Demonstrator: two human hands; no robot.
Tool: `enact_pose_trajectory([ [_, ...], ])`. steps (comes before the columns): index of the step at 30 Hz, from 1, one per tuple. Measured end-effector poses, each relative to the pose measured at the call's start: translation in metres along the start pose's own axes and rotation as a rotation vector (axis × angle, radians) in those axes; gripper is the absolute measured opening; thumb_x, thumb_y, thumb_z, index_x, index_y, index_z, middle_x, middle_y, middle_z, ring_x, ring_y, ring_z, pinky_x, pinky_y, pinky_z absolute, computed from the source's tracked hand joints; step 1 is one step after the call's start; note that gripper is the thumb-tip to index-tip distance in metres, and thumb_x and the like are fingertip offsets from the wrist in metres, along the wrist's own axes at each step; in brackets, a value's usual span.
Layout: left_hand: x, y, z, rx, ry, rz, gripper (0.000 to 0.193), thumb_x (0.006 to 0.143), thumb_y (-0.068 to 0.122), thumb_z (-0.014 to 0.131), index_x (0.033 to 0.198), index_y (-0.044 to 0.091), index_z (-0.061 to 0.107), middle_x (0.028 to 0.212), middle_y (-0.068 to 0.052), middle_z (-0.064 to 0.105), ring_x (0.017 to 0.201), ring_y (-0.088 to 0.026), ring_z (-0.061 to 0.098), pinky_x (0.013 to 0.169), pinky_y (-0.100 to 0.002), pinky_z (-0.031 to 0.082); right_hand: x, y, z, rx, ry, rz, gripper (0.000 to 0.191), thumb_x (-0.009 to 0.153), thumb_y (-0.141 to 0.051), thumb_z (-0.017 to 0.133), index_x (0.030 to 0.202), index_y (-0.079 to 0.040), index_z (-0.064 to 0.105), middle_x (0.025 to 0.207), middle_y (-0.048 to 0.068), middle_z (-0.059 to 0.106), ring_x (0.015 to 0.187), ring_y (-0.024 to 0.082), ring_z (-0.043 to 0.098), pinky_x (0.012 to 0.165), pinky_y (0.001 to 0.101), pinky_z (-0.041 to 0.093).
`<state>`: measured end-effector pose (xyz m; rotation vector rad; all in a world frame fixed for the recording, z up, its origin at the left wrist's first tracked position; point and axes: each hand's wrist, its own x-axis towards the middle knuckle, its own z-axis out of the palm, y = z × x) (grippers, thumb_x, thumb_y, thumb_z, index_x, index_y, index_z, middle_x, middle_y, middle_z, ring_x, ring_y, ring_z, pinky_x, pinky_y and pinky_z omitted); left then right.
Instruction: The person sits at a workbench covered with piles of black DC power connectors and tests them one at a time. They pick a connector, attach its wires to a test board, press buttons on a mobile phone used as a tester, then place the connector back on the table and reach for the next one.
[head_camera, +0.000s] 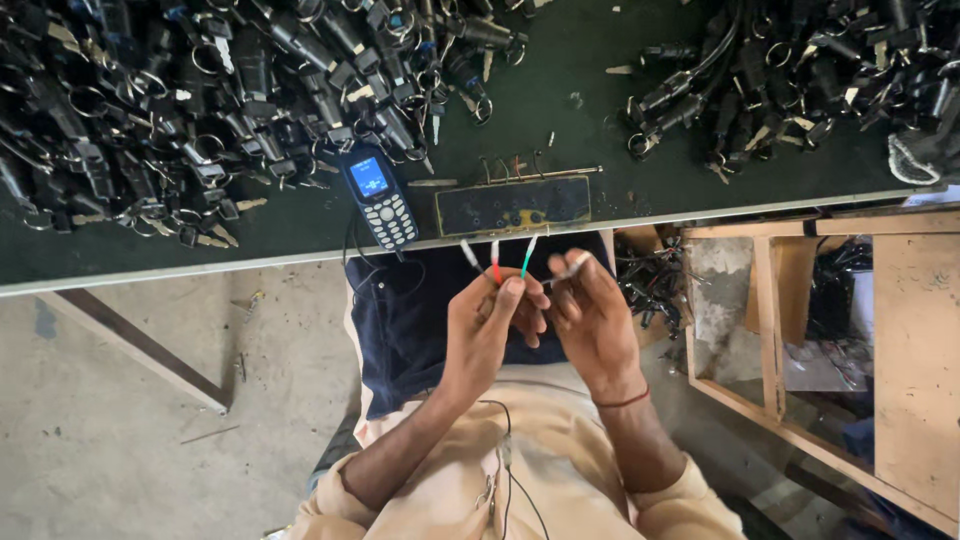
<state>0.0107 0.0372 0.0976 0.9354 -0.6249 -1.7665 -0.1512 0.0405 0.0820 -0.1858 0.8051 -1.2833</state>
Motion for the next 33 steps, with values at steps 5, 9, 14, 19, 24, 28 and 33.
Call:
enact_pose_trajectory([
  [5,0.003,-0.006,-0.010,0.164,-0.145,-0.041,0.019,0.106,0.014,0.057,0.111,-0.002,0.065,0.092,-0.003,0.067,0.080,-0.007,0.065,0.060,-0.025,0.056,-0.022,-0.002,0.009,-0.511,-0.062,-0.314,0.026,0.111,-0.023,0.054,0.129,-0.005,0.054,0.078,-0.001,0.053,0.056,0.004,0.042,0.050,0.0216,0.035],
  [9,0.000,-0.011,-0.017,0.411,-0.274,-0.066,0.020,0.109,0.019,0.059,0.112,0.000,0.067,0.081,-0.003,0.067,0.065,-0.006,0.056,0.057,-0.023,0.048,-0.022,-0.010,0.013,-0.879,-0.032,-0.325,0.017,0.106,-0.012,0.063,0.118,-0.002,0.064,0.075,-0.001,0.060,0.057,0.003,0.047,0.049,0.0200,0.036],
  [14,-0.001,-0.016,-0.018,0.081,-0.292,-0.160,0.026,0.111,0.026,0.054,0.111,0.002,0.063,0.081,-0.002,0.067,0.066,-0.005,0.058,0.056,-0.022,0.044,-0.026,-0.015,0.018,-0.863,-0.106,-0.320,0.013,0.106,-0.011,0.064,0.103,0.001,0.067,0.081,0.002,0.068,0.063,0.004,0.055,0.055,0.0194,0.040],
  [19,0.000,-0.013,-0.020,-0.014,-0.320,-0.220,0.033,0.109,0.037,0.048,0.097,0.008,0.057,0.078,-0.004,0.067,0.057,-0.008,0.059,0.046,-0.022,0.037,-0.027,-0.024,0.022,-0.698,-0.243,-0.202,0.032,0.098,-0.016,0.060,0.127,-0.003,0.059,0.081,-0.004,0.056,0.064,0.003,0.056,0.054,0.0190,0.042],
  [24,0.003,-0.012,-0.018,0.031,-0.381,-0.362,0.045,0.110,0.046,0.043,0.083,0.011,0.047,0.069,-0.003,0.058,0.051,-0.008,0.053,0.042,-0.024,0.036,-0.015,-0.020,0.026,-0.571,-0.082,-0.013,0.029,0.107,-0.015,0.060,0.131,-0.001,0.065,0.072,-0.005,0.052,0.059,-0.002,0.042,0.050,0.0165,0.032],
  [28,0.001,-0.013,-0.012,0.093,-0.291,-0.354,0.045,0.112,0.045,0.043,0.087,0.009,0.049,0.071,0.000,0.054,0.056,-0.006,0.049,0.047,-0.023,0.037,-0.014,-0.013,0.030,-0.961,-0.107,-0.217,0.024,0.104,-0.014,0.061,0.123,0.001,0.067,0.079,-0.004,0.060,0.069,0.001,0.059,0.057,0.0189,0.046],
  [33,-0.009,-0.015,-0.005,0.470,-0.172,-0.055,0.025,0.106,0.028,0.055,0.109,0.003,0.060,0.074,0.000,0.053,0.065,-0.004,0.047,0.055,-0.025,0.042,-0.015,-0.008,0.028,-1.127,0.094,-0.321,0.022,0.107,-0.014,0.056,0.117,-0.001,0.071,0.083,-0.006,0.064,0.071,-0.002,0.052,0.060,0.0160,0.043],
])
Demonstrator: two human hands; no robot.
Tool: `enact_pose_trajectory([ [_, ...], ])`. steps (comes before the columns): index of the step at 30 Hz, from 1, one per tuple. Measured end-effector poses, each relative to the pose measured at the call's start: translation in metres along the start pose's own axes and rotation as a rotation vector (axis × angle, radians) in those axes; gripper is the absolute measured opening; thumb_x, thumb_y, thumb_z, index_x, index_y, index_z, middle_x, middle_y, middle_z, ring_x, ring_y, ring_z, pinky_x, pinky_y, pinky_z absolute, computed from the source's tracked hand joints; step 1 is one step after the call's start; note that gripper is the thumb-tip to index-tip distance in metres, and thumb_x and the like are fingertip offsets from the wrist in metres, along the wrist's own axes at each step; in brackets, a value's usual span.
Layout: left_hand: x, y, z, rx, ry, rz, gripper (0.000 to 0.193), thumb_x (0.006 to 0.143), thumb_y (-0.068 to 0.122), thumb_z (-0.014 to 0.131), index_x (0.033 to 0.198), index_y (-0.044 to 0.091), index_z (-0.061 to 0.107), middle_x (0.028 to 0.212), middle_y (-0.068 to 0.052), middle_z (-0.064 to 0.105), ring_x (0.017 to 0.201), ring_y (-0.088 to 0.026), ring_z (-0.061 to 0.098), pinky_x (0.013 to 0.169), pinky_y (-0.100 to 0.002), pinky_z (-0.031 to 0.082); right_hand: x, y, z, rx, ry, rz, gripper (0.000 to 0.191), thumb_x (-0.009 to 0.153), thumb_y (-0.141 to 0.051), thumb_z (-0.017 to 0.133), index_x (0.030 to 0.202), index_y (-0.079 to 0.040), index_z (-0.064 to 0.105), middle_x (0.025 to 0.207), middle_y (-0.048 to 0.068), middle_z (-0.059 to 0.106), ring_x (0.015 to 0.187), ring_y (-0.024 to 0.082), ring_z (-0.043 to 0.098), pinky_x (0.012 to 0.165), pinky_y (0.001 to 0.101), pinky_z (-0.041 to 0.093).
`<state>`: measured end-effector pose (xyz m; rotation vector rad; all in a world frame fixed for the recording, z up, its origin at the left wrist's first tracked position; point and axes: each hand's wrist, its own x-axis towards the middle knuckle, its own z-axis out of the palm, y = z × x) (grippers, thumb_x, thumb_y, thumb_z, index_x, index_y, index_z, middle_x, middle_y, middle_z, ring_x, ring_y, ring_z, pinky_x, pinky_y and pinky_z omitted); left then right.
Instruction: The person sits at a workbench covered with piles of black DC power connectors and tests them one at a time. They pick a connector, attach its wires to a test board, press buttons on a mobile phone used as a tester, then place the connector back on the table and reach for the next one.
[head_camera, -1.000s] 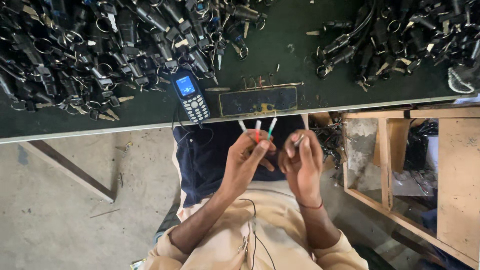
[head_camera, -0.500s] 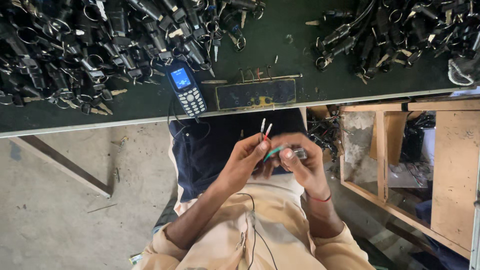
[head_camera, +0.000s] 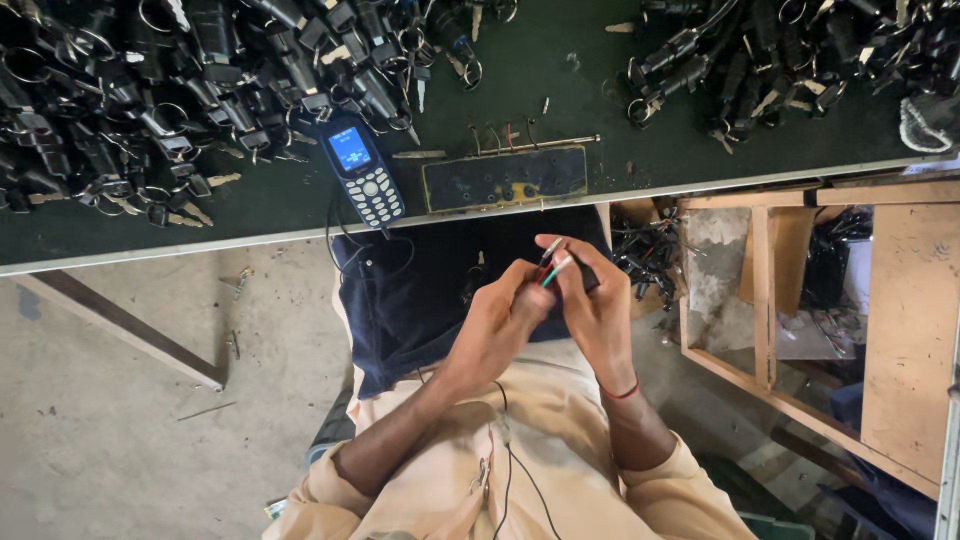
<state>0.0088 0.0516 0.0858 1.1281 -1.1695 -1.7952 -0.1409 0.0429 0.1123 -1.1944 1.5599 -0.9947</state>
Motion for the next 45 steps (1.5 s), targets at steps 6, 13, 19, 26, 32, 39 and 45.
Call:
enact_pose_trajectory([
  [6,0.002,-0.010,0.012,-0.088,0.356,0.089,0.015,0.100,0.011,0.067,0.106,-0.001,0.072,0.082,0.001,0.071,0.070,-0.003,0.063,0.063,-0.021,0.052,0.002,0.013,-0.002,0.029,-0.047,0.028,0.022,0.110,-0.018,0.057,0.103,-0.002,0.070,0.073,-0.007,0.052,0.063,-0.001,0.038,0.054,0.0183,0.027],
  [13,0.032,-0.031,-0.002,-0.161,0.474,-0.062,0.018,0.095,0.014,0.074,0.098,-0.004,0.076,0.078,-0.006,0.072,0.067,-0.006,0.064,0.059,-0.023,0.057,0.021,0.033,-0.017,0.636,-0.125,0.373,0.042,0.094,-0.013,0.062,0.134,-0.006,0.053,0.087,0.000,0.065,0.072,0.006,0.063,0.066,0.0257,0.056],
  [19,0.042,-0.048,0.015,-0.021,0.524,-0.044,0.025,0.097,0.020,0.071,0.094,-0.004,0.066,0.076,-0.008,0.074,0.068,-0.011,0.074,0.056,-0.024,0.058,0.035,0.075,-0.024,0.652,-0.139,0.344,0.030,0.102,-0.015,0.067,0.126,0.003,0.064,0.092,0.008,0.071,0.065,0.008,0.060,0.059,0.0278,0.054],
  [26,0.036,-0.059,0.017,0.108,0.568,-0.041,0.023,0.102,0.021,0.063,0.102,-0.002,0.059,0.072,-0.010,0.074,0.064,-0.012,0.074,0.056,-0.025,0.057,0.041,0.099,-0.018,0.634,-0.199,0.336,0.028,0.101,-0.017,0.069,0.121,0.002,0.066,0.090,0.008,0.070,0.062,0.008,0.060,0.057,0.0265,0.054],
  [32,0.044,-0.066,0.018,0.092,0.586,-0.004,0.023,0.102,0.019,0.063,0.103,-0.003,0.058,0.073,-0.010,0.072,0.064,-0.012,0.074,0.055,-0.026,0.057,0.046,0.089,-0.017,0.599,-0.181,0.331,0.028,0.102,-0.019,0.067,0.122,0.001,0.065,0.090,0.008,0.070,0.064,0.009,0.062,0.057,0.0253,0.054],
  [39,0.046,-0.068,0.021,0.100,0.669,0.062,0.020,0.104,0.017,0.062,0.100,-0.002,0.056,0.071,-0.010,0.071,0.065,-0.013,0.073,0.055,-0.027,0.054,0.040,0.071,-0.021,0.590,-0.268,0.240,0.041,0.101,-0.016,0.063,0.138,-0.002,0.053,0.102,0.008,0.070,0.078,0.010,0.065,0.074,0.0274,0.059],
  [45,0.049,-0.073,0.024,0.133,0.638,0.157,0.020,0.105,0.017,0.063,0.100,0.001,0.052,0.071,-0.009,0.070,0.068,-0.012,0.076,0.056,-0.026,0.056,0.046,0.079,-0.025,0.499,-0.240,0.289,0.030,0.104,-0.017,0.062,0.126,0.004,0.061,0.099,0.010,0.072,0.070,0.012,0.062,0.065,0.0280,0.053],
])
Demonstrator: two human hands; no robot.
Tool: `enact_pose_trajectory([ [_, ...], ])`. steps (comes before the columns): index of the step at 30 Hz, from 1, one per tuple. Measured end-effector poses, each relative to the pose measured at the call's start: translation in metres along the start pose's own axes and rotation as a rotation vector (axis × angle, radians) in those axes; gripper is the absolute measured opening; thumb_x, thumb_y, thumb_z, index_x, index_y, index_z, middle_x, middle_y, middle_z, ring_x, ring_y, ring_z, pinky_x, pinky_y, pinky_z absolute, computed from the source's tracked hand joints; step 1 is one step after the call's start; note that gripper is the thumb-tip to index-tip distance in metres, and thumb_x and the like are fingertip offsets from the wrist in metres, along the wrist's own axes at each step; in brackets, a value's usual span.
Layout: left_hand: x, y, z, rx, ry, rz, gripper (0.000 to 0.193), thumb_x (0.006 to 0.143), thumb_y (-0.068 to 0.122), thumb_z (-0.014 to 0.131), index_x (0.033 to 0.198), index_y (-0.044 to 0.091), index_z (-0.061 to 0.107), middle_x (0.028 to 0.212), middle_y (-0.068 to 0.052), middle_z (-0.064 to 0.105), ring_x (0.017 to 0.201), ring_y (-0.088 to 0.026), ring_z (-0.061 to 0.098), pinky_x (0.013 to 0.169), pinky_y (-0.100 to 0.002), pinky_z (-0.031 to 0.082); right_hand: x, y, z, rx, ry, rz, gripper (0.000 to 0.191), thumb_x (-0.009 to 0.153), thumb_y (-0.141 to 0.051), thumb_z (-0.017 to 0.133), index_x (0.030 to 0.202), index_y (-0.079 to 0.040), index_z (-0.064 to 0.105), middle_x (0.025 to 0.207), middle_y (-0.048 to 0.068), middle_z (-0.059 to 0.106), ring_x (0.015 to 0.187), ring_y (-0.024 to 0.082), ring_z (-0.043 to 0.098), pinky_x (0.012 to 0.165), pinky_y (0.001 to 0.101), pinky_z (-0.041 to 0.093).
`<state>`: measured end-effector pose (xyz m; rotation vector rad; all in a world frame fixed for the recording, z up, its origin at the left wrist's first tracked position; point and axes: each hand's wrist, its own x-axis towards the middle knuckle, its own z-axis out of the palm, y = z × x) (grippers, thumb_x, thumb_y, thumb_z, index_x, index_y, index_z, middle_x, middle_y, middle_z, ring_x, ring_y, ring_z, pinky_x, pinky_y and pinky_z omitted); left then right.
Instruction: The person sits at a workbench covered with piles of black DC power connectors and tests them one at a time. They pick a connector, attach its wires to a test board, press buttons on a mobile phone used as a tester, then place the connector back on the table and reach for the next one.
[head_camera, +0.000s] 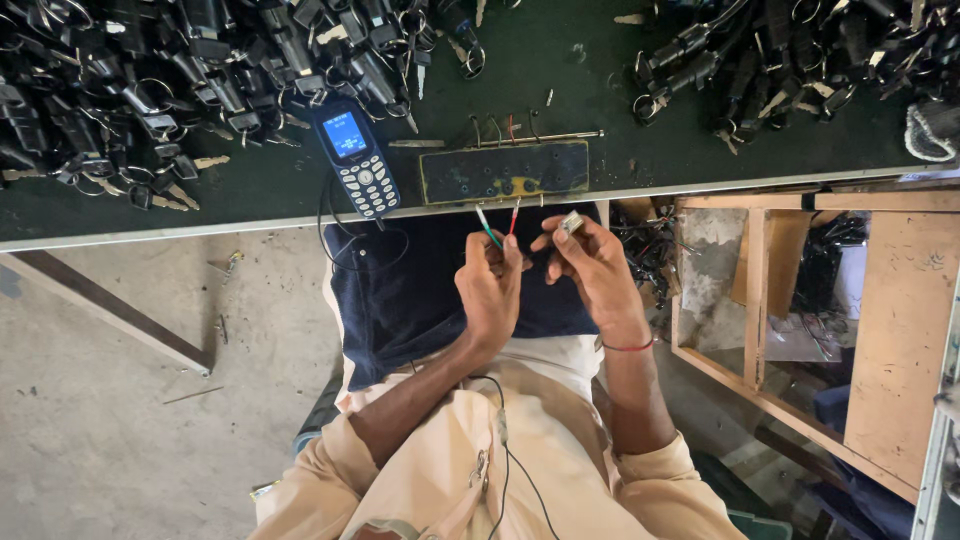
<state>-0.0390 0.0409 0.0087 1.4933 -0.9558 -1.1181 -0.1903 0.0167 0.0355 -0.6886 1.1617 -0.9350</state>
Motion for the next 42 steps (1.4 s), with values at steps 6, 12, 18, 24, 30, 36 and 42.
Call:
enact_pose_trajectory([
  [6,0.010,-0.006,0.006,0.082,0.021,0.023,0.017,0.104,0.015,0.066,0.101,0.001,0.056,0.069,-0.008,0.069,0.058,-0.013,0.067,0.053,-0.027,0.050,0.004,0.003,-0.013,-0.265,-0.115,0.007,0.031,0.111,-0.029,0.051,0.107,-0.002,0.064,0.085,0.004,0.063,0.070,0.010,0.057,0.064,0.0252,0.048],
  [12,0.011,-0.011,-0.003,0.100,-0.008,0.225,0.017,0.104,0.013,0.065,0.102,0.000,0.054,0.077,-0.007,0.071,0.066,-0.013,0.072,0.060,-0.027,0.054,0.016,0.009,-0.018,-0.259,-0.227,0.139,0.037,0.111,-0.034,0.045,0.093,-0.006,0.059,0.080,0.002,0.061,0.069,0.011,0.057,0.064,0.0254,0.048],
  [18,0.013,-0.013,-0.001,0.004,-0.012,0.218,0.020,0.107,0.014,0.064,0.099,0.002,0.051,0.079,-0.007,0.071,0.075,-0.013,0.076,0.065,-0.027,0.057,0.042,0.020,-0.016,-0.212,-0.186,0.127,0.034,0.110,-0.033,0.050,0.094,-0.005,0.061,0.082,0.001,0.058,0.068,0.010,0.053,0.060,0.0261,0.045],
  [24,0.014,-0.009,-0.006,0.046,-0.020,0.144,0.020,0.105,0.014,0.065,0.097,0.001,0.051,0.074,-0.007,0.068,0.066,-0.009,0.069,0.059,-0.026,0.053,0.033,0.022,-0.005,-0.253,-0.171,0.039,0.035,0.111,-0.032,0.047,0.095,-0.004,0.062,0.083,0.003,0.063,0.066,0.011,0.055,0.060,0.0260,0.046],
  [30,0.013,-0.005,-0.008,0.048,-0.025,0.165,0.018,0.105,0.013,0.064,0.099,0.001,0.052,0.077,-0.007,0.069,0.070,-0.010,0.073,0.061,-0.027,0.055,0.021,0.020,-0.002,-0.240,-0.141,0.060,0.033,0.109,-0.030,0.048,0.096,-0.003,0.062,0.082,0.004,0.063,0.066,0.013,0.057,0.062,0.0271,0.047],
  [36,0.013,-0.006,-0.009,0.046,-0.032,0.169,0.017,0.106,0.014,0.064,0.103,0.002,0.053,0.078,-0.006,0.069,0.072,-0.010,0.074,0.062,-0.026,0.056,0.025,0.021,-0.001,-0.159,-0.130,0.082,0.033,0.110,-0.031,0.049,0.093,-0.004,0.056,0.085,0.005,0.060,0.069,0.013,0.058,0.064,0.0278,0.049],
  [42,0.015,0.006,-0.011,0.064,-0.019,0.153,0.012,0.106,0.015,0.064,0.107,0.003,0.061,0.079,-0.005,0.069,0.066,-0.009,0.067,0.061,-0.026,0.053,0.038,0.022,0.004,-0.182,-0.116,-0.007,0.035,0.111,-0.030,0.048,0.095,-0.003,0.061,0.081,0.002,0.059,0.068,0.011,0.055,0.061,0.0263,0.047],
])
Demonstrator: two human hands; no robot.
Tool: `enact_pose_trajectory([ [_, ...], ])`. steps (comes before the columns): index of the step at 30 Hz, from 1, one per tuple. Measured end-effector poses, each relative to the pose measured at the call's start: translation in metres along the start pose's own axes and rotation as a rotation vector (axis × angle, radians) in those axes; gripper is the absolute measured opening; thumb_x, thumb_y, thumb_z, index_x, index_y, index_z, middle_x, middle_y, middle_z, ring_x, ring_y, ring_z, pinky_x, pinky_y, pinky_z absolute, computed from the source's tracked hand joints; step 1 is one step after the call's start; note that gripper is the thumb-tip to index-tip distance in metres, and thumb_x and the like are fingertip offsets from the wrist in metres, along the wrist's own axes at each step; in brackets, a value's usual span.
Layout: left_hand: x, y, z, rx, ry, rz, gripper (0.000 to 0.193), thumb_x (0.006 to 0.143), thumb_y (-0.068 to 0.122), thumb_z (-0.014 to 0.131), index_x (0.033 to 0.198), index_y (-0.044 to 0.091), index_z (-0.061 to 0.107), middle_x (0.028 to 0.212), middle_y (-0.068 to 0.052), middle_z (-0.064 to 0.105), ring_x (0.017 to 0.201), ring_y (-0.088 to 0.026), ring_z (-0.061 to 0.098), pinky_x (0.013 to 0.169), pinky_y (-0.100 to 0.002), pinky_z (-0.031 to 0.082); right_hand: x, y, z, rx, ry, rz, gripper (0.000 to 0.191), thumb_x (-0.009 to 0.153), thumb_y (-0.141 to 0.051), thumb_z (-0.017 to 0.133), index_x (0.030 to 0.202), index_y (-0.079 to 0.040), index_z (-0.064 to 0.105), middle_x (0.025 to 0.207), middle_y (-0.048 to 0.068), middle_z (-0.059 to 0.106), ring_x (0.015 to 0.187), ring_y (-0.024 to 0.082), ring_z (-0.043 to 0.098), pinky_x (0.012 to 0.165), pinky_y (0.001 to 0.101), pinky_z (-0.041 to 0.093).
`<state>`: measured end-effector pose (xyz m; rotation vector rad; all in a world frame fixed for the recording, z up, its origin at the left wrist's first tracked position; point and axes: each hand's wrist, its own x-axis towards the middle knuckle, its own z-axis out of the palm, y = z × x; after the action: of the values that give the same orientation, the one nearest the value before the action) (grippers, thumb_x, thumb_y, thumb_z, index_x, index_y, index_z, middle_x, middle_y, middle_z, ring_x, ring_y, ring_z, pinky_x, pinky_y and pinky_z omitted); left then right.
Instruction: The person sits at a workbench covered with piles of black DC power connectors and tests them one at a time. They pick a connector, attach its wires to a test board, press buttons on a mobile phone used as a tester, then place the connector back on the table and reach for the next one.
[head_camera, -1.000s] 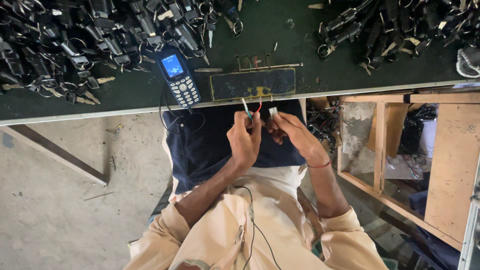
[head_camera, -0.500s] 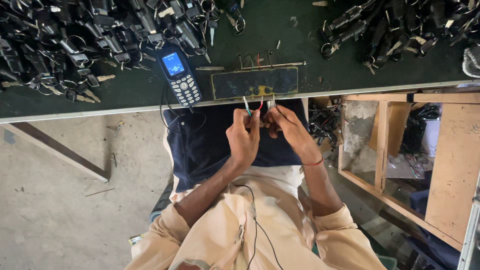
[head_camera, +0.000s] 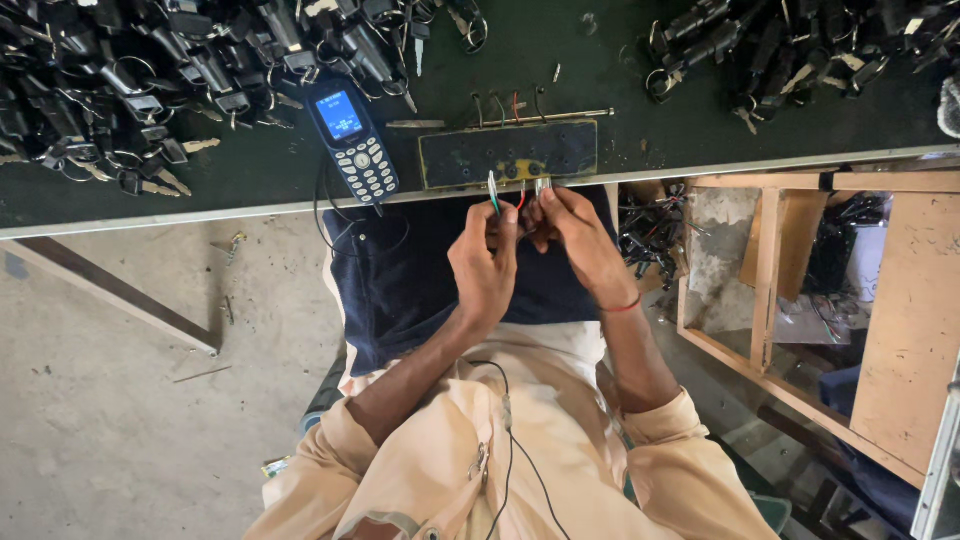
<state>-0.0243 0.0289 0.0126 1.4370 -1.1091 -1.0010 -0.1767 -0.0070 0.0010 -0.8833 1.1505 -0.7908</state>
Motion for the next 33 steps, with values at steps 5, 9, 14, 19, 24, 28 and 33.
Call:
enact_pose_trajectory([
  [5,0.015,0.015,-0.012,0.029,0.050,0.035,0.012,0.103,0.013,0.067,0.103,0.001,0.068,0.077,-0.006,0.064,0.063,-0.013,0.055,0.058,-0.028,0.046,-0.002,0.009,0.012,-0.074,0.116,0.009,0.025,0.106,-0.024,0.064,0.097,-0.001,0.069,0.080,0.000,0.065,0.067,0.008,0.055,0.060,0.0245,0.046],
  [9,0.020,0.021,-0.025,0.072,0.031,0.101,0.012,0.100,0.009,0.069,0.093,0.000,0.069,0.079,-0.009,0.063,0.062,-0.018,0.060,0.057,-0.031,0.046,0.004,0.014,0.017,0.203,0.116,0.000,0.022,0.101,-0.020,0.072,0.100,0.002,0.076,0.084,0.004,0.070,0.067,0.008,0.056,0.061,0.0247,0.044],
  [14,0.021,0.016,-0.035,0.222,-0.096,0.217,0.014,0.094,0.008,0.073,0.083,0.001,0.067,0.074,-0.011,0.061,0.062,-0.027,0.062,0.057,-0.037,0.047,0.007,0.012,0.014,0.220,0.136,0.029,0.019,0.096,-0.019,0.074,0.100,-0.001,0.076,0.091,0.003,0.075,0.070,0.007,0.061,0.062,0.0231,0.047],
  [19,0.021,0.010,-0.033,0.257,-0.130,0.219,0.019,0.094,0.008,0.073,0.078,0.001,0.065,0.069,-0.011,0.058,0.058,-0.027,0.060,0.054,-0.038,0.045,0.005,0.008,0.011,0.224,0.111,0.047,0.020,0.096,-0.019,0.075,0.101,0.000,0.076,0.090,0.003,0.074,0.070,0.007,0.061,0.063,0.0232,0.048],
  [24,0.020,0.009,-0.032,0.248,-0.123,0.221,0.020,0.094,0.009,0.073,0.078,0.001,0.064,0.069,-0.010,0.058,0.058,-0.027,0.060,0.053,-0.038,0.044,0.006,0.006,0.011,0.209,0.119,0.056,0.021,0.096,-0.020,0.076,0.101,0.000,0.076,0.088,0.003,0.073,0.071,0.008,0.061,0.063,0.0232,0.048],
  [28,0.019,0.010,-0.033,0.281,-0.147,0.223,0.023,0.096,0.010,0.072,0.076,0.001,0.063,0.068,-0.010,0.057,0.058,-0.027,0.059,0.053,-0.038,0.044,0.005,0.005,0.012,0.210,0.093,0.036,0.021,0.097,-0.020,0.075,0.101,0.000,0.076,0.089,0.003,0.073,0.072,0.008,0.061,0.064,0.0232,0.049],
  [33,0.026,0.014,-0.030,0.275,-0.125,0.242,0.022,0.096,0.010,0.071,0.077,0.001,0.063,0.070,-0.011,0.057,0.060,-0.028,0.059,0.055,-0.039,0.044,0.004,0.003,0.012,0.190,0.078,0.019,0.021,0.099,-0.020,0.073,0.101,0.000,0.075,0.088,0.003,0.073,0.072,0.008,0.061,0.064,0.0235,0.048],
])
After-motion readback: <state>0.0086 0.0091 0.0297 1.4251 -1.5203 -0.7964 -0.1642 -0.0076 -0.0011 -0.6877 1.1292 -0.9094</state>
